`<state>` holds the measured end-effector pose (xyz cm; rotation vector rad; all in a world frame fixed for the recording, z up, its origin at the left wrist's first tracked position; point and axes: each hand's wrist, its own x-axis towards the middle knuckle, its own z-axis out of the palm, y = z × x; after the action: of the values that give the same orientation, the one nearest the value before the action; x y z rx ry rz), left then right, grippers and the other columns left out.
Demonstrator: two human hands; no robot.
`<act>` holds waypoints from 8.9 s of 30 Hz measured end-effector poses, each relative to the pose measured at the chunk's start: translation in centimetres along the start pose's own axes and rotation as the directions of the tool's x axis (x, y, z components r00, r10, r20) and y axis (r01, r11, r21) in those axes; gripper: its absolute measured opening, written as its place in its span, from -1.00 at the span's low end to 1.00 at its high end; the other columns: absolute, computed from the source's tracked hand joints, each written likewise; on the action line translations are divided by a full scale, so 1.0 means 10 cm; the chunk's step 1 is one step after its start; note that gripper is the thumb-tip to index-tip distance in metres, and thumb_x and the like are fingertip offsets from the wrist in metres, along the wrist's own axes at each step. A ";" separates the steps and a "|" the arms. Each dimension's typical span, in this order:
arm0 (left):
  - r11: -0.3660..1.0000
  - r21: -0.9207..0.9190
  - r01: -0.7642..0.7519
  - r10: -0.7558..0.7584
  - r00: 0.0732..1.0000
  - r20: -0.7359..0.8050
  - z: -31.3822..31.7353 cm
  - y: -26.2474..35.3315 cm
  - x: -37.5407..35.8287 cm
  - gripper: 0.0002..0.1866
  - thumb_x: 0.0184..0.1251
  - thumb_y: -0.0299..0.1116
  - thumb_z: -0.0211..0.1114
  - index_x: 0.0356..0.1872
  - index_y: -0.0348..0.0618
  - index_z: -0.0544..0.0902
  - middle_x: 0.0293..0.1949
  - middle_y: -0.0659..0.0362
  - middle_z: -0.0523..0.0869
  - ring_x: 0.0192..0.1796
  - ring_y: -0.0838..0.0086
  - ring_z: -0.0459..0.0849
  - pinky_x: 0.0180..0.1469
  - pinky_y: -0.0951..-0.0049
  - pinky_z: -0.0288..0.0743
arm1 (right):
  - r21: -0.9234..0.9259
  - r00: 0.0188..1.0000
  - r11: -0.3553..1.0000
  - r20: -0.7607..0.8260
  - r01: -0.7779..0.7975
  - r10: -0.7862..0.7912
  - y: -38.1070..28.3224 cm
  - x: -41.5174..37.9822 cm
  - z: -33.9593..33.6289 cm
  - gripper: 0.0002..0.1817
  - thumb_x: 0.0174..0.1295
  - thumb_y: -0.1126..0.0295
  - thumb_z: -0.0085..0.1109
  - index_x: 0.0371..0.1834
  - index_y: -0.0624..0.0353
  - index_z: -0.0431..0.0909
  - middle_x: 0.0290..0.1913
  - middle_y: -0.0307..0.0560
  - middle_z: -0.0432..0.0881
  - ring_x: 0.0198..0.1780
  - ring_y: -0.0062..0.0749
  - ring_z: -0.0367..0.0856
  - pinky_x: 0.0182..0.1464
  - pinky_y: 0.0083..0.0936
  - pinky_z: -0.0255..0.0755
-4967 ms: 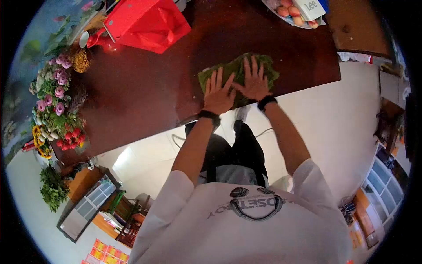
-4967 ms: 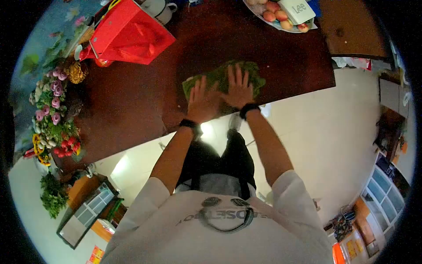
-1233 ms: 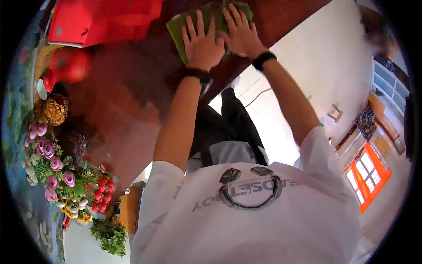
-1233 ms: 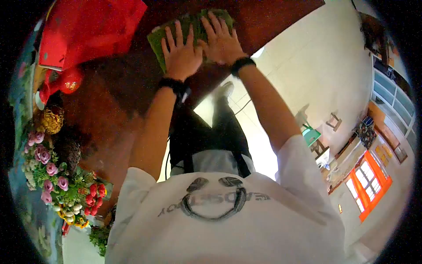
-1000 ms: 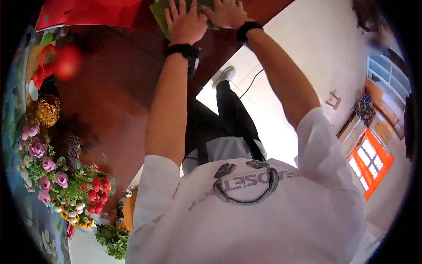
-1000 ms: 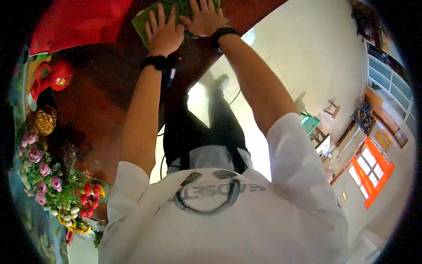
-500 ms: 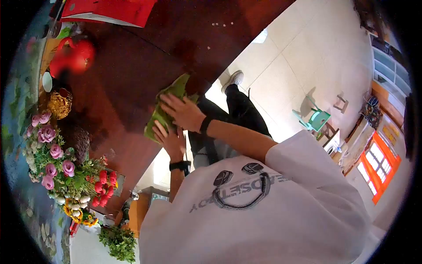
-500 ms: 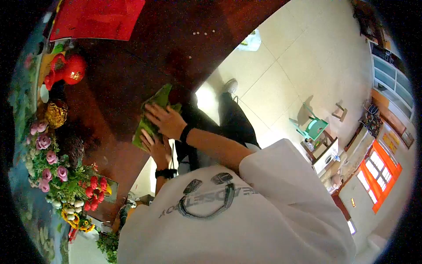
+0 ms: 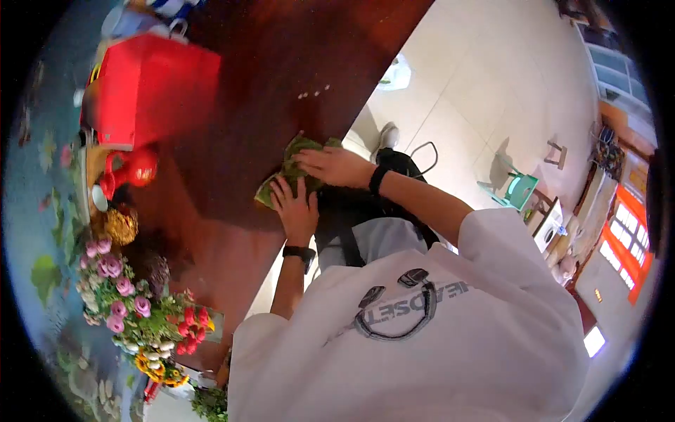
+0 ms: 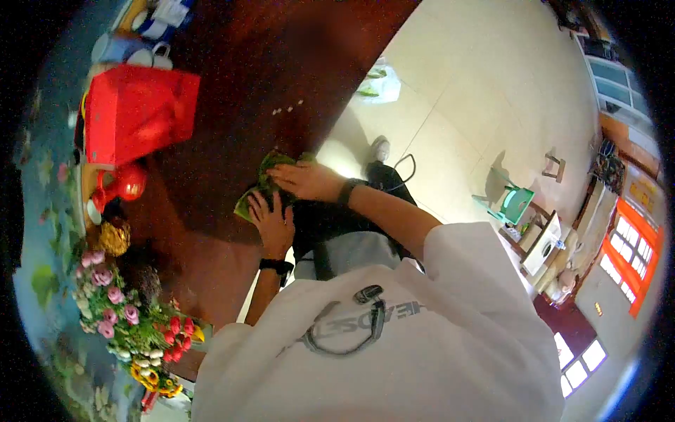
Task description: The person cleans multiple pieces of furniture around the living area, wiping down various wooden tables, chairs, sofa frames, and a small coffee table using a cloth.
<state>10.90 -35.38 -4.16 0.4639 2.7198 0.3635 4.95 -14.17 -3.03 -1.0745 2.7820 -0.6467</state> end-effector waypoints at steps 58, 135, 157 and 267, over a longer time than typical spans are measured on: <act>0.450 -0.517 -0.728 0.795 0.590 -0.138 -0.92 11.93 9.65 -0.72 0.19 -0.62 0.25 -0.05 -0.23 0.63 -0.06 -0.01 0.69 -0.03 0.15 0.70 0.04 0.28 0.57 | 0.725 0.057 0.190 -0.204 -0.663 0.977 10.27 -6.23 -6.83 -0.71 0.21 0.20 0.15 -0.11 0.14 0.50 -0.43 0.21 0.66 -0.34 0.20 0.67 -0.27 -0.07 0.54; 0.708 0.129 -0.695 0.694 0.718 0.058 3.91 26.33 15.63 -0.77 0.31 -0.26 0.30 -0.07 -0.04 0.56 -0.02 -0.03 0.54 0.05 -0.01 0.57 -0.07 -0.07 0.49 | 0.431 0.097 0.301 -0.434 -0.850 0.896 20.75 -16.48 -10.58 -0.56 0.35 0.47 0.03 0.30 0.03 0.53 0.43 -0.13 0.43 0.46 -0.19 0.41 0.40 -0.30 0.46; 0.306 -0.327 -0.894 0.952 0.283 0.117 3.74 26.40 15.76 -0.76 0.07 -0.63 0.20 -0.19 -0.22 0.63 -0.18 -0.13 0.64 -0.12 -0.13 0.62 -0.09 -0.02 0.51 | 0.683 -0.536 -0.202 -0.321 -0.702 0.781 20.58 -16.07 -10.67 -0.40 0.12 0.63 0.10 0.30 -0.01 0.54 0.33 0.00 0.45 0.31 -0.03 0.51 0.25 -0.25 0.52; 0.953 -0.208 -0.221 0.190 0.969 -0.161 2.46 23.42 16.62 -0.71 0.16 -0.30 0.42 -0.52 -0.30 0.55 -0.45 -0.04 0.63 -0.36 0.01 0.57 -0.28 0.04 0.44 | 0.522 0.316 0.543 -0.464 -0.658 0.828 21.29 -13.46 -10.61 -0.69 0.27 0.43 0.12 0.08 0.11 0.60 0.29 -0.13 0.47 0.32 -0.19 0.49 0.07 -0.33 0.64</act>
<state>-63.20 243.16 -4.80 0.6827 2.7232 0.7772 -51.13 253.28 -4.71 0.7674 3.0797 -1.3338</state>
